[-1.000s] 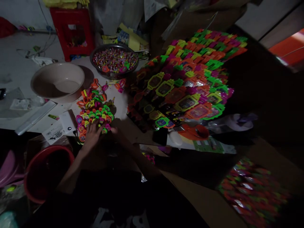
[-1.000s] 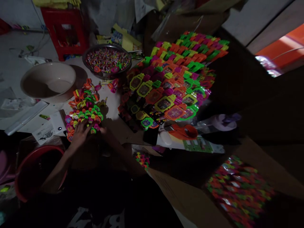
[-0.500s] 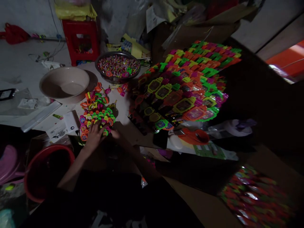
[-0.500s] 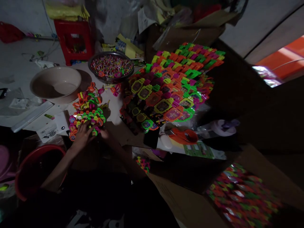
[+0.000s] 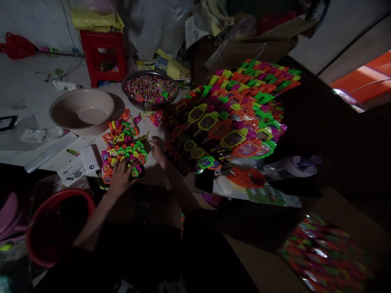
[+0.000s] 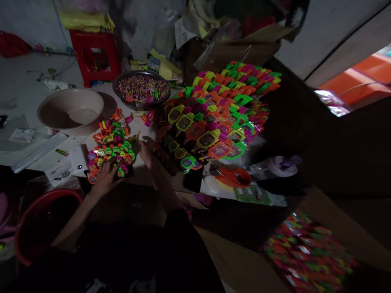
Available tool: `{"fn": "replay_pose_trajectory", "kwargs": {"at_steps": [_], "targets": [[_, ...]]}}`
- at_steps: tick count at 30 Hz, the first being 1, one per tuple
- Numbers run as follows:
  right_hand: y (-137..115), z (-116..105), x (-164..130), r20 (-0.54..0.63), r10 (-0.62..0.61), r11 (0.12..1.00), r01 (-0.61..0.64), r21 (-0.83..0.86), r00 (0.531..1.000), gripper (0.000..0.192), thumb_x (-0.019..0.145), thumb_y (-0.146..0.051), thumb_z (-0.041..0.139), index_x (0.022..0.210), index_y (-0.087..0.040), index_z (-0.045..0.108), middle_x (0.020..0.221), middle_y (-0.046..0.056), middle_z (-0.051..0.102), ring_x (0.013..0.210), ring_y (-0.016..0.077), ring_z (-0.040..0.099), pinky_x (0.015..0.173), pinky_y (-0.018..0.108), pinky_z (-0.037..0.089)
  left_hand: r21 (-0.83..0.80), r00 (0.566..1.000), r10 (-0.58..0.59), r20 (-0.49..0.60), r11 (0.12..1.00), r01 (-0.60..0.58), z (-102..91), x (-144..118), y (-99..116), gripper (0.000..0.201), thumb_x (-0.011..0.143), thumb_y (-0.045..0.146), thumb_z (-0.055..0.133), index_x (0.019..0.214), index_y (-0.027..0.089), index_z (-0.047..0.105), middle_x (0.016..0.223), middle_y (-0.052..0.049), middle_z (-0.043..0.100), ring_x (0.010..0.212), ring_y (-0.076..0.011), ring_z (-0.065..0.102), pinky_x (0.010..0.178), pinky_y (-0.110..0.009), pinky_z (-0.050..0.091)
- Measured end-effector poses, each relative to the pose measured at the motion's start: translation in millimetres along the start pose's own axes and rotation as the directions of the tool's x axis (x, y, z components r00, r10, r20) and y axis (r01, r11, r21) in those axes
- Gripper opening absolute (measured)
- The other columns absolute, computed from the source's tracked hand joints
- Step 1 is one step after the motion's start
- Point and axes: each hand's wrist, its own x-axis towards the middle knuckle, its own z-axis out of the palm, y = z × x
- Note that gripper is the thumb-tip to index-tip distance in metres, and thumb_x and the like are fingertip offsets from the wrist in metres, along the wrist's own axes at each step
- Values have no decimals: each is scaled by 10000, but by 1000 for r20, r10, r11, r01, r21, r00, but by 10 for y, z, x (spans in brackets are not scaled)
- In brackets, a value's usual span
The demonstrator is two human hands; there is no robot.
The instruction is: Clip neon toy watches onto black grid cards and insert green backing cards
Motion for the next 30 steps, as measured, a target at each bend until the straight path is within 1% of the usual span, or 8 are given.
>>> {"fn": "replay_pose_trajectory", "kwargs": {"at_steps": [3, 8, 12, 14, 17, 20, 23, 30], "targets": [[-147, 17, 329, 36, -30, 959, 39, -280, 999, 597, 812, 64, 341, 1353, -139, 492, 1436, 138, 436, 1228, 188, 493, 1040, 327, 422, 1, 1000, 13, -4, 1000, -13, -10, -3, -15, 718, 786, 395, 691, 1417, 188, 420, 1391, -182, 456, 1344, -321, 386, 1137, -521, 264], [-261, -9, 511, 125, 81, 854, -4, -520, 989, 420, 907, -17, 344, 1238, -115, 583, 1338, 210, 481, 1131, 249, 542, 958, 377, 446, 9, 998, 43, 35, 999, -43, -38, -9, -44, 770, 761, 369, 719, 1434, 197, 387, 1423, -172, 425, 1367, -319, 356, 1151, -515, 247], [-161, -52, 284, -15, 39, 944, -42, -326, 999, 338, 913, -78, 412, 1212, -95, 570, 1199, 207, 573, 1115, 241, 527, 966, 361, 423, 32, 998, 35, 51, 999, -37, -65, -4, -29, 764, 745, 322, 732, 1422, 189, 404, 1420, -173, 425, 1358, -322, 367, 1156, -508, 241], [-83, -61, 28, -114, 94, 989, -106, -103, 989, 294, 929, -176, 433, 1180, -98, 564, 1067, 165, 629, 983, 215, 577, 890, 333, 464, 28, 998, 28, 59, 999, -30, -80, 1, -17, 756, 742, 297, 730, 1417, 181, 411, 1412, -180, 431, 1352, -323, 374, 1154, -509, 247], [7, -42, -500, -205, 190, 960, -138, 242, 960, 345, 924, -390, 447, 1078, -116, 587, 885, 98, 659, 748, 184, 599, 720, 303, 507, 12, 997, 18, 69, 1000, -19, -96, 11, -4, 730, 752, 282, 711, 1413, 188, 416, 1413, -176, 433, 1355, -320, 372, 1152, -511, 250], [10, 33, -1018, -128, 209, 924, -153, 350, 970, 411, 802, -544, 583, 888, -146, 648, 825, 80, 685, 750, 202, 630, 759, 325, 512, 0, 997, 13, 76, 1000, -13, -103, 21, -1, 699, 770, 285, 687, 1410, 195, 420, 1424, -175, 423, 1364, -316, 362, 1153, -512, 249], [-59, 151, -1304, 12, 190, 917, -182, 354, 982, 394, 747, -546, 631, 835, -166, 686, 885, 78, 714, 867, 232, 659, 833, 355, 515, -2, 997, 11, 78, 1000, -11, -105, 25, -4, 699, 767, 279, 691, 1407, 194, 425, 1427, -177, 419, 1364, -318, 364, 1155, -513, 246], [-144, 282, -1305, 97, 161, 936, -183, 300, 982, 320, 793, -409, 636, 1003, -176, 696, 981, 76, 718, 933, 248, 661, 814, 349, 530, -15, 998, 31, 57, 999, -31, -103, 11, -3, 700, 780, 303, 683, 1414, 186, 410, 1427, -174, 418, 1371, -310, 356, 1158, -512, 246]]}}
